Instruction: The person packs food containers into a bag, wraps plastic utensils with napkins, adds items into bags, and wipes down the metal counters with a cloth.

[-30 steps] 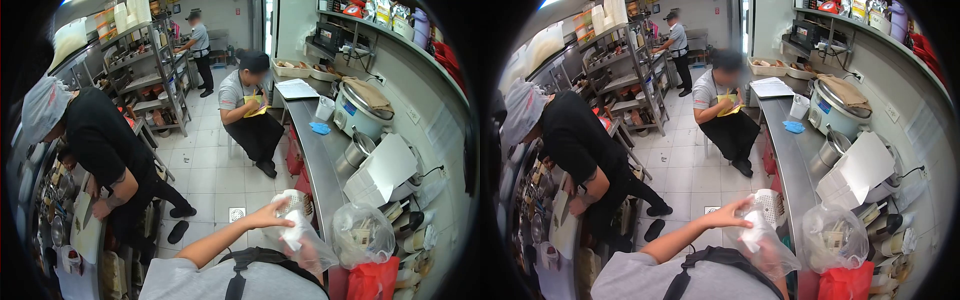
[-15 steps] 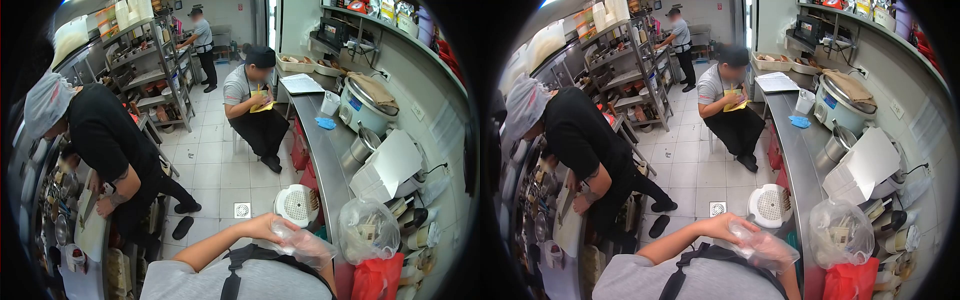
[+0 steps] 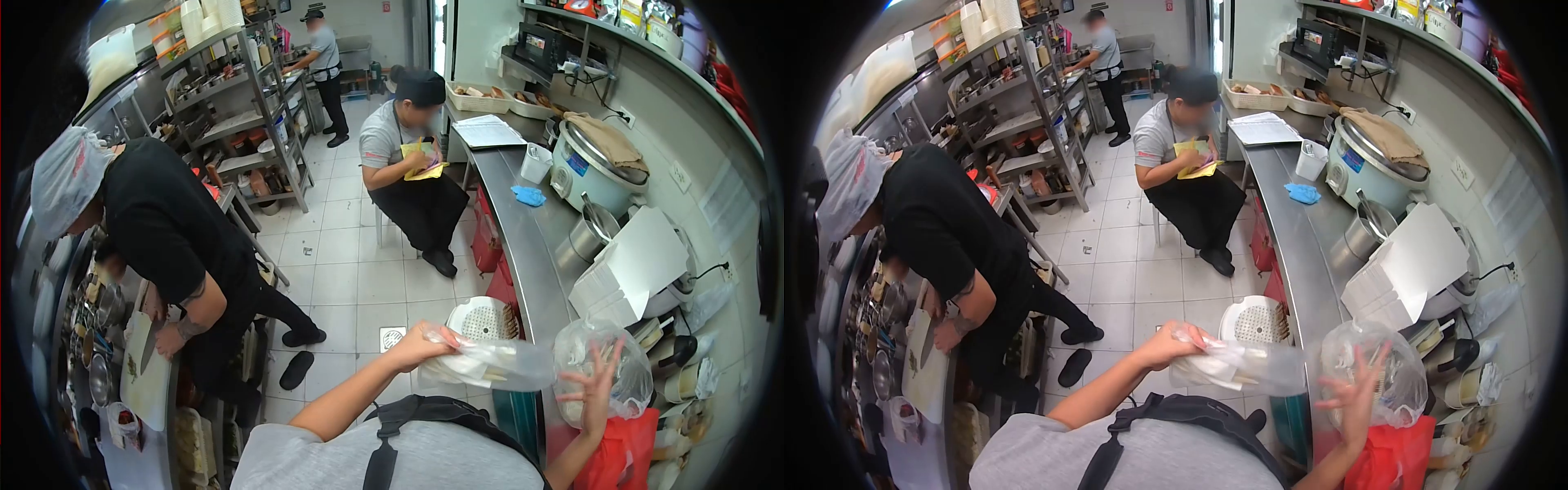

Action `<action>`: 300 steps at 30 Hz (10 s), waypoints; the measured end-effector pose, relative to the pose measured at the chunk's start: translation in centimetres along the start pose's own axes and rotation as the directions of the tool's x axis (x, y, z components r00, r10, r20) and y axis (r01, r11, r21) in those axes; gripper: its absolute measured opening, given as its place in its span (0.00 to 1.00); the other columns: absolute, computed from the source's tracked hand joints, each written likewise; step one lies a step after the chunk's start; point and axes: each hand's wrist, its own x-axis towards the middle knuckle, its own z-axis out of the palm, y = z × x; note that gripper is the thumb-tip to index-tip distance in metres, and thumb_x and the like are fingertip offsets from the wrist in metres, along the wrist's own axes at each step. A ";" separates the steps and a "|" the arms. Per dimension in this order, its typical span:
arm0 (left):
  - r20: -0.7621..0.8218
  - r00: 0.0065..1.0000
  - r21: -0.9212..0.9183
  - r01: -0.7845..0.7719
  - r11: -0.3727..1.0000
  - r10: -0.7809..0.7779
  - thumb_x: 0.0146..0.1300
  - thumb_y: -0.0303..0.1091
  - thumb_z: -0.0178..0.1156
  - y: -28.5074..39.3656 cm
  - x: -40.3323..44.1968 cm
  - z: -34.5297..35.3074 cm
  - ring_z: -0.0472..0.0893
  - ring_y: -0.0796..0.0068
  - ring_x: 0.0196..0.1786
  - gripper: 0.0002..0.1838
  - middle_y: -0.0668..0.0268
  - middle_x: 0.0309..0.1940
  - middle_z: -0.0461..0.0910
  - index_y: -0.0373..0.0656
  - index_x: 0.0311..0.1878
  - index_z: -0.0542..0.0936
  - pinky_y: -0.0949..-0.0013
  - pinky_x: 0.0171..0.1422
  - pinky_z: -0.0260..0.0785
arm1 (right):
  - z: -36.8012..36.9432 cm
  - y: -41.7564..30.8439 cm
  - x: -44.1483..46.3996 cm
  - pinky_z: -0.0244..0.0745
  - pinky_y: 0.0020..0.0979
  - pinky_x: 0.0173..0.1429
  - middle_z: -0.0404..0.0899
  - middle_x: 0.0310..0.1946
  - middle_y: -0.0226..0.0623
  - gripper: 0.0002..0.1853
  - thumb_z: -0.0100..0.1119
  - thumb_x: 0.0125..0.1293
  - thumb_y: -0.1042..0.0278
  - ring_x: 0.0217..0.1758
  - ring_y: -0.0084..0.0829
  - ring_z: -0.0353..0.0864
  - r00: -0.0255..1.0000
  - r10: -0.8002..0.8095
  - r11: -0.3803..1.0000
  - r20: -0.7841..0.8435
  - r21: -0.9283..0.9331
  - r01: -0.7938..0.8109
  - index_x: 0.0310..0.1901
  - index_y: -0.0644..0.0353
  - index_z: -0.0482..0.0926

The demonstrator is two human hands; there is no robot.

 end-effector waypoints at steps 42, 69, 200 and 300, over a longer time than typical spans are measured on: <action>0.167 0.986 -0.280 0.051 0.959 -0.004 0.61 0.47 0.63 -1.5 -6.3 3.4 0.69 0.59 0.65 0.42 0.52 0.67 0.62 0.42 0.72 0.53 0.60 0.67 0.63 | 8.4 11.7 -1.4 0.68 0.20 0.29 0.83 0.23 0.32 0.10 0.59 0.64 0.66 0.23 0.14 0.74 0.902 0.234 0.941 0.362 -0.319 -0.116 0.43 0.59 0.85; 0.666 0.732 0.054 -0.241 0.969 0.145 0.64 0.33 0.57 6.8 -4.4 3.2 0.76 0.66 0.53 0.24 0.59 0.58 0.76 0.46 0.64 0.72 0.64 0.59 0.67 | 8.0 8.6 -1.7 0.64 0.18 0.28 0.80 0.27 0.27 0.13 0.58 0.67 0.64 0.25 0.13 0.71 0.837 0.352 0.935 0.419 -0.204 -0.291 0.39 0.68 0.82; -0.270 0.949 0.171 0.211 0.962 -0.161 0.67 0.45 0.55 2.9 5.0 22.8 0.75 0.68 0.56 0.18 0.58 0.49 0.82 0.44 0.52 0.82 0.65 0.67 0.56 | -37.4 25.0 21.6 0.74 0.28 0.46 0.76 0.39 0.32 0.21 0.61 0.62 0.49 0.40 0.26 0.75 0.892 0.235 0.803 -0.386 0.594 0.046 0.49 0.55 0.76; 0.978 0.208 0.156 -0.794 0.588 0.022 0.53 0.39 0.66 7.4 10.9 49.3 0.81 0.49 0.34 0.40 0.45 0.36 0.79 0.25 0.63 0.60 0.56 0.37 0.73 | -35.2 1.6 -24.1 0.77 0.38 0.42 0.73 0.54 0.52 0.28 0.47 0.63 0.72 0.41 0.40 0.83 0.732 0.419 0.532 -0.538 -0.508 -0.678 0.67 0.56 0.60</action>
